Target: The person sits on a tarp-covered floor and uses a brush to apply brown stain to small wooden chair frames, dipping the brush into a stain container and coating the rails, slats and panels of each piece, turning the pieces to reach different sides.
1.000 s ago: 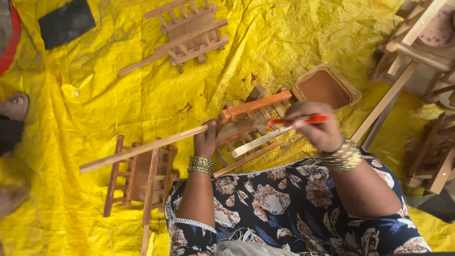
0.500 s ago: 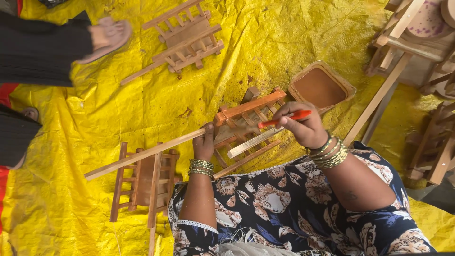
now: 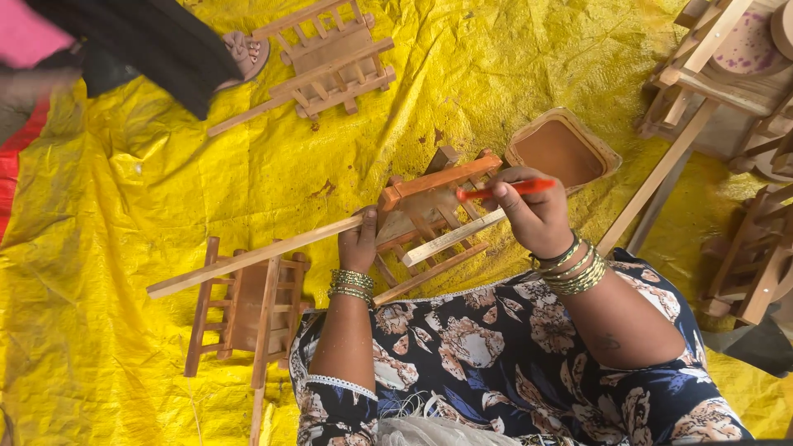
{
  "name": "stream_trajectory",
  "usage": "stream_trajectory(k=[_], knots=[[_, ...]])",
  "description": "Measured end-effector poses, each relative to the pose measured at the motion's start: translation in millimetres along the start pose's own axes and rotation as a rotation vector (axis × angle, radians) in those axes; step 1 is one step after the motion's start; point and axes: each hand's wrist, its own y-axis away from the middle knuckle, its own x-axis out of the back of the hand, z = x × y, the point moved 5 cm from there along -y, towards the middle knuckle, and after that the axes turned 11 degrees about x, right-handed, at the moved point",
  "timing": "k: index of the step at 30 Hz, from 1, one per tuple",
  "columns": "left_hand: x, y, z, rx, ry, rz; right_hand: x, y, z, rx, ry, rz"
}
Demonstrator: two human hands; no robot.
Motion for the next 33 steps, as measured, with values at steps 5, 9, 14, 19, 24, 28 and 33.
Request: stream_trajectory(k=[5, 9, 14, 19, 24, 28, 33], knots=[[-1.0, 2.7, 3.4, 0.038, 0.001, -0.013, -2.7, 2.0, -20.5, 0.096, 0.020, -0.006], [-0.2, 4.9, 6.3, 0.052, -0.016, -0.016, -14.4, -1.8, -30.2, 0.152, 0.071, -0.134], [-1.9, 5.2, 4.4, 0.057, -0.037, -0.001, -2.9, -1.1, -51.1, 0.299, 0.155, -0.048], [-4.6, 6.1, 2.2, 0.090, -0.030, -0.013, -16.2, -1.7, -52.9, 0.422, 0.196, 0.010], [-1.7, 7.3, 3.1, 0.053, -0.038, -0.002, -15.9, 0.1, -51.2, 0.412, 0.218, -0.072], [-3.5, 6.8, -0.5, 0.048, -0.043, -0.014, 0.8, 3.9, -55.6, 0.369, 0.086, 0.074], [-1.2, 7.0, -2.4, -0.006, -0.030, -0.003, -17.8, 4.7, -52.3, 0.297, 0.246, -0.032]])
